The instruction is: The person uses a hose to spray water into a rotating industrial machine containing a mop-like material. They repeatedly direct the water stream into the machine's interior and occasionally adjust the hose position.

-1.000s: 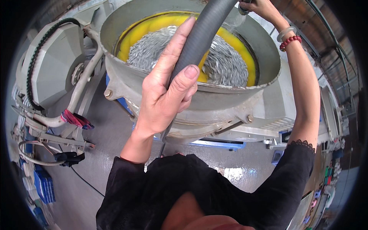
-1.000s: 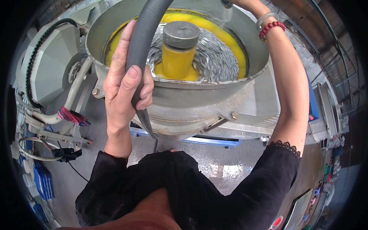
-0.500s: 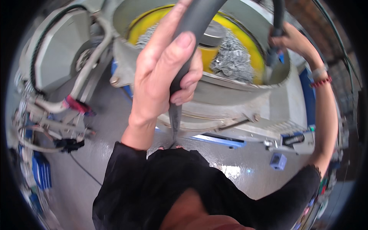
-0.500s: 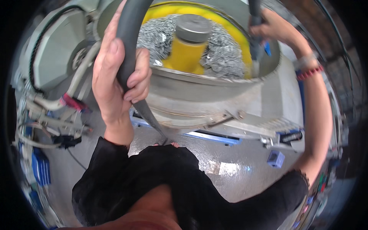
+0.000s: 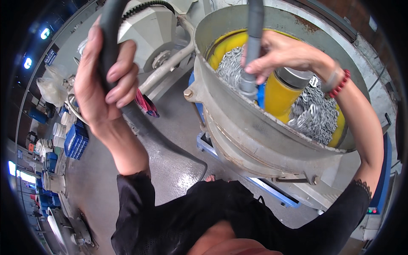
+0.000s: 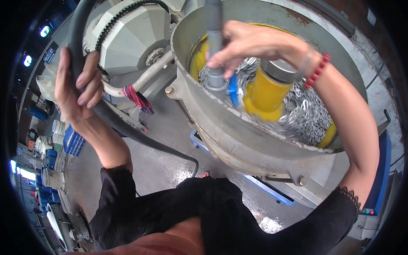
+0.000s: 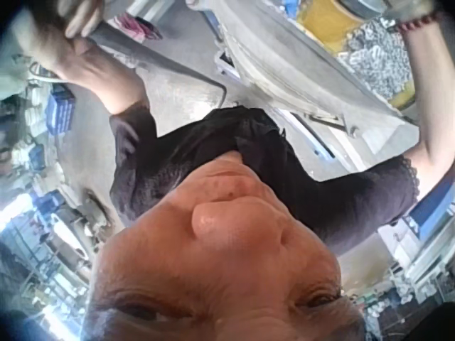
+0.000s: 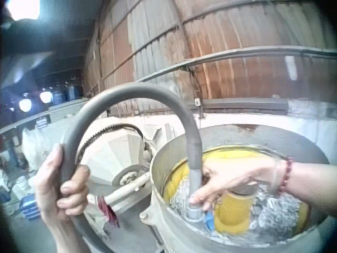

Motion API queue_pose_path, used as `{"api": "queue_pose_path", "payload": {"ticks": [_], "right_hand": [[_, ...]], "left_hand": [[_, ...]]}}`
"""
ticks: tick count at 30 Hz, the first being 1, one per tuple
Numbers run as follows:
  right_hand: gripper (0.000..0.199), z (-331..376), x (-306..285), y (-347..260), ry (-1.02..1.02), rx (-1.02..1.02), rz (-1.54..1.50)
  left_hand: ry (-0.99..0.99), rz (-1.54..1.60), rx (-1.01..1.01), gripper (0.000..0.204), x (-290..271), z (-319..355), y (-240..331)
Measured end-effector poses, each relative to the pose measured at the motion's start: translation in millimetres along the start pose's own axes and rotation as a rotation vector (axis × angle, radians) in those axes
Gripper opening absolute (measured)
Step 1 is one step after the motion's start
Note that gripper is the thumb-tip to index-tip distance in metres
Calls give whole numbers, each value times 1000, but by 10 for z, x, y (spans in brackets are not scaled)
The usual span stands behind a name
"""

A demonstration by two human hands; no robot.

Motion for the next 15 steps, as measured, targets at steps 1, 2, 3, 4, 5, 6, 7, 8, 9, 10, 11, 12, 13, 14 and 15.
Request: {"api": "queue_pose_path", "payload": {"ticks": [1, 2, 3, 4, 5, 6, 7, 8, 9, 10, 11, 12, 13, 14, 15], "right_hand": [[38, -142, -17, -48, 14, -96, -8], [38, -274, -41, -99, 28, -192, -16], [37, -426, -16, -230, 30, -278, -8], [35, -538, -121, -169, 69, -309, 14], [33, -641, -243, -114, 110, -339, 37], [31, -729, -330, -139, 138, -389, 51], [28, -789, -460, -189, 213, -481, 82], [27, -815, -594, -236, 292, -573, 113], [26, -865, -691, -245, 336, -564, 102], [29, -934, -788, -216, 339, -587, 126], [28, -948, -928, -215, 373, -645, 167], [27, -932, -923, -335, 395, -709, 204], [26, -916, -967, -384, 492, -649, 423], [25, -889, -1036, -457, 588, -582, 641], [24, -826, -1102, -529, 684, -502, 866]], "left_hand": [[-3, -54, 24, 37, 49, 16, 71], [-6, -109, 48, 35, 116, 30, 136], [164, -214, 84, 49, 191, 178, 301], [266, -333, 113, 53, 231, 170, 268], [237, -424, 147, 52, 316, 142, 198], [222, -535, 183, 51, 463, 162, 208], [279, -605, 199, 54, 530, 180, 169], [332, -673, 215, 57, 570, 194, 148], [367, -652, 213, 60, 499, 253, 131], [389, -618, 215, 63, 431, 279, 90], [422, -686, 224, 65, 477, 253, 42], [470, -760, 233, 67, 502, 273, 35], [495, -759, 243, 67, 488, 311, 25], [518, -759, 254, 67, 459, 357, 2], [536, -751, 267, 67, 430, 381, -38]]}}
Point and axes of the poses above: each hand's wrist, its own z-axis away from the middle knuckle, its own x-axis out of the palm, y = z × x, the point moved 10 cm from there along -z, towards the middle knuckle, and after that the axes turned 8 degrees about -x, right-handed, at the moved point
